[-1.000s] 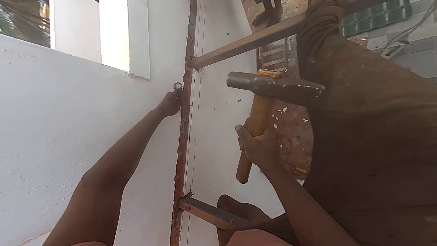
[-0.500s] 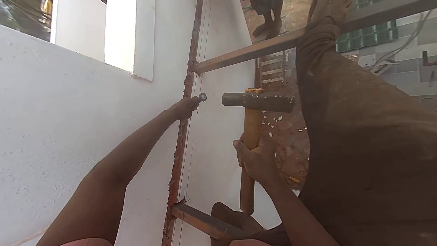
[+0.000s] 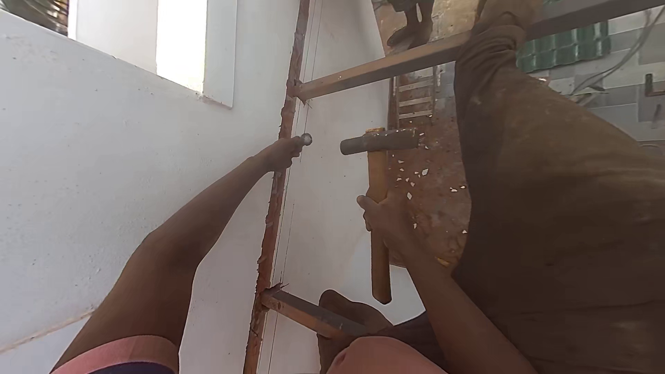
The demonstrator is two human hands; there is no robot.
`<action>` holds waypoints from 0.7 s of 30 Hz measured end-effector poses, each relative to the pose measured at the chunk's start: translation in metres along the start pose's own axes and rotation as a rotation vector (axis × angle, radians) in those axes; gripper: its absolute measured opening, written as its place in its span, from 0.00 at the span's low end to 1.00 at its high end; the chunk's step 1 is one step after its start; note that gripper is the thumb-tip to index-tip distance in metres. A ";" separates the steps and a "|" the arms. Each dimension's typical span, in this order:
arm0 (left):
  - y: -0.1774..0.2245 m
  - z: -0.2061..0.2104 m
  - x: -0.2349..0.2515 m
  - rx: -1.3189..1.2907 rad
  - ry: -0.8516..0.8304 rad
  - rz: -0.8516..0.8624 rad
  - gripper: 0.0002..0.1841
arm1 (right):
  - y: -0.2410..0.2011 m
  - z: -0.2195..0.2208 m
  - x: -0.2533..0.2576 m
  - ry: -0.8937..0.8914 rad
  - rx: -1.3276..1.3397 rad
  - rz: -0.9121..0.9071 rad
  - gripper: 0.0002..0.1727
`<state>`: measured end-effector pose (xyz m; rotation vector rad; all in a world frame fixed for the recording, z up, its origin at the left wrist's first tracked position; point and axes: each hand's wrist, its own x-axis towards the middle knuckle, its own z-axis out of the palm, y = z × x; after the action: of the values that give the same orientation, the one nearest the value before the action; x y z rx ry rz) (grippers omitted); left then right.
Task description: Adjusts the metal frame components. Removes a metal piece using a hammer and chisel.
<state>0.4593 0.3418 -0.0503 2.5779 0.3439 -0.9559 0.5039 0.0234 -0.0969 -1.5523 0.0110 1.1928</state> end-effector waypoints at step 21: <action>0.038 0.013 -0.002 0.084 -0.230 -0.022 0.06 | 0.008 -0.006 -0.039 0.007 0.295 -0.164 0.07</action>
<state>0.4638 0.3021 -0.0482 2.5074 0.2750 -1.2851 0.4847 -0.0059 -0.0775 -1.2729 0.0606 1.0069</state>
